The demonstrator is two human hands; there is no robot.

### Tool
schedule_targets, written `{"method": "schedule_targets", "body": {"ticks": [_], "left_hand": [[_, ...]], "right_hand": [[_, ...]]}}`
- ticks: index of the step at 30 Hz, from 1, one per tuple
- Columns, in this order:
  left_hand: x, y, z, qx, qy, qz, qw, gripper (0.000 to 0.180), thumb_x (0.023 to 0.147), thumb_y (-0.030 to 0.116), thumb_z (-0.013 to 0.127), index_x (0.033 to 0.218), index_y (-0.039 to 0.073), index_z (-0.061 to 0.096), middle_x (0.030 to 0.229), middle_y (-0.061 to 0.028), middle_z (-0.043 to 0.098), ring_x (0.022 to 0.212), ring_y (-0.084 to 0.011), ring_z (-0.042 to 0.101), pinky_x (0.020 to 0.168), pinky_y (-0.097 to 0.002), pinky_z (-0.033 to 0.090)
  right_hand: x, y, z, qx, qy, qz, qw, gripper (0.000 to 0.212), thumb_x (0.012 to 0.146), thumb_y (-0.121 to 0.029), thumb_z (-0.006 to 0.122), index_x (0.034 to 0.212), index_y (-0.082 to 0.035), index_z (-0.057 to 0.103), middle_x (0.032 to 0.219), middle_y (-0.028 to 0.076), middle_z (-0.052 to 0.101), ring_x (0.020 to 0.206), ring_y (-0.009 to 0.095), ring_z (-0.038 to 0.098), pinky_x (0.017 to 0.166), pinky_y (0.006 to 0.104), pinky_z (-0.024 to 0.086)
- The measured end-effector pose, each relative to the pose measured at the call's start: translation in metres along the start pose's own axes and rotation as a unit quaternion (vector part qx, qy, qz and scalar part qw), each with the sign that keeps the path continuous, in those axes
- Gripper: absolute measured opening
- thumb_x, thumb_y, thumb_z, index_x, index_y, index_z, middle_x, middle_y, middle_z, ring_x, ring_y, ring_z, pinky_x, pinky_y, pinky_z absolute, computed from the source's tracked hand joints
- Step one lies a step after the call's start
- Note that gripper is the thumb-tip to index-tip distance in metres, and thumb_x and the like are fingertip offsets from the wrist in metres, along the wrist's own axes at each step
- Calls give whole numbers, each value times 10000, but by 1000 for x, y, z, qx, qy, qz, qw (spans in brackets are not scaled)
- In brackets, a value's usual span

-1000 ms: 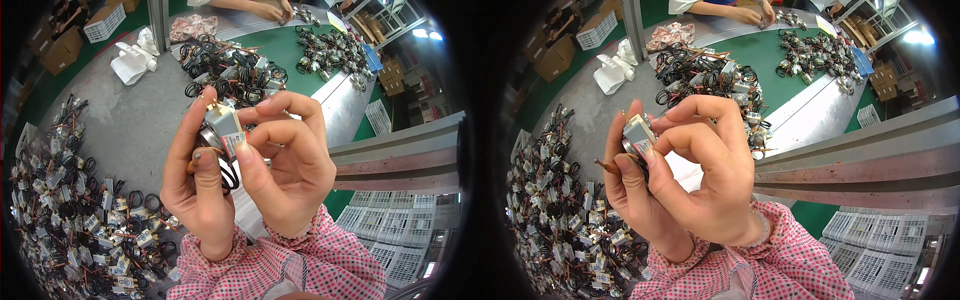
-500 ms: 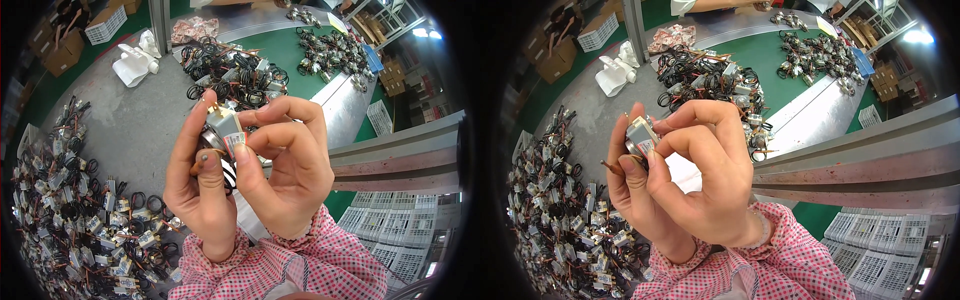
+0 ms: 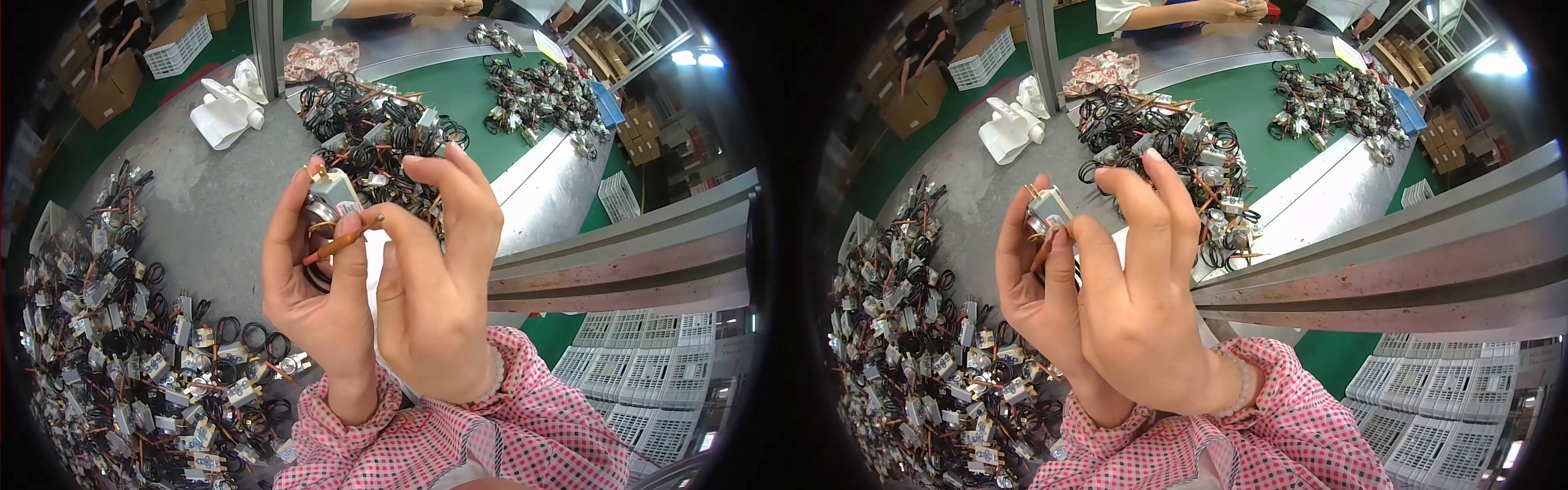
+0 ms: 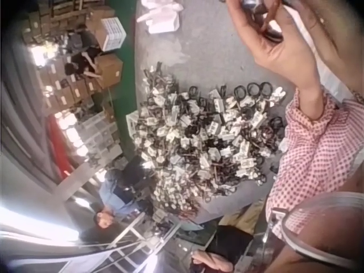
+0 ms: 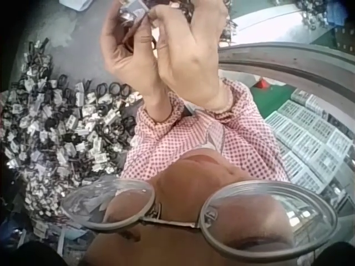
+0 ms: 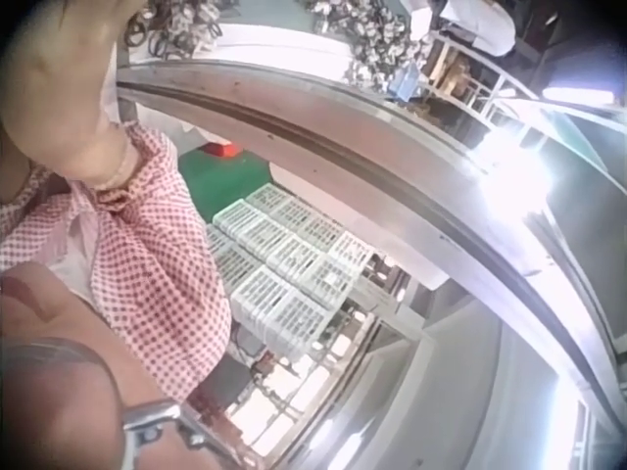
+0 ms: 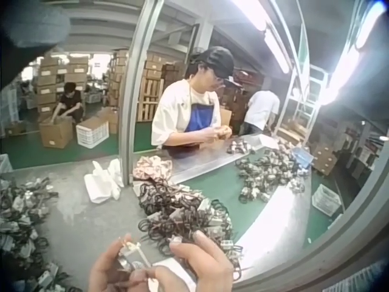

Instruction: Applying adhesive labels to small electronic motors at a production workbench.

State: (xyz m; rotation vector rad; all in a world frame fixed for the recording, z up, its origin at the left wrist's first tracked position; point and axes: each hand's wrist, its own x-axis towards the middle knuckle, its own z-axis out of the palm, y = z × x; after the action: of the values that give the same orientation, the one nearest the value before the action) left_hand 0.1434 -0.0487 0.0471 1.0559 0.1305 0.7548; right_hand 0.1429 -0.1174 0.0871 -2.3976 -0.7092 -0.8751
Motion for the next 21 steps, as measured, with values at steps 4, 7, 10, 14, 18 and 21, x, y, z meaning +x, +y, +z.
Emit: {"method": "schedule_targets", "body": {"ticks": [4,7,10,14,18,21], "left_hand": [[-4,1,17,13,26,19,999,411,800,-34,595,1194,-39,482,1181,-113,550,798,-65,551,707,-186,451],[-3,1,6,32,40,44,998,398,809,-14,591,1191,-36,482,1169,-123,557,811,-69,554,710,-190,452],[0,3,-4,-14,37,32,999,384,826,11,576,1192,-32,467,1158,-145,555,852,-85,558,729,-206,462],[10,0,0,-236,8,-135,962,376,842,27,550,1191,-34,424,1145,-177,532,909,-142,568,776,-260,494],[20,0,-4,-95,-31,-57,993,391,831,9,555,1196,-30,419,1132,-188,530,894,-181,589,765,-281,515],[35,-22,36,66,-96,-13,993,335,797,30,614,1120,-8,534,1021,-139,598,829,-136,595,736,-239,480]], "right_hand": [[-4,-15,-9,-73,-19,17,997,336,710,20,524,1029,125,533,1214,281,364,1176,454,312,950,510,299],[-7,-17,-6,-72,-31,31,996,469,701,60,515,1157,142,444,1235,293,344,1177,476,301,958,515,293],[-10,-6,-3,-75,-29,71,994,525,721,89,491,1229,134,369,1240,293,344,1170,454,335,971,469,302],[-18,6,-44,123,-29,23,992,417,761,100,445,1177,130,437,1173,250,456,1077,369,483,907,370,393],[-16,3,-86,435,-121,-124,883,230,761,69,514,977,96,588,949,208,591,817,308,601,703,341,498],[-44,-22,-102,567,-24,-66,821,191,794,0,541,965,72,582,866,189,595,712,265,597,608,332,499]]}}
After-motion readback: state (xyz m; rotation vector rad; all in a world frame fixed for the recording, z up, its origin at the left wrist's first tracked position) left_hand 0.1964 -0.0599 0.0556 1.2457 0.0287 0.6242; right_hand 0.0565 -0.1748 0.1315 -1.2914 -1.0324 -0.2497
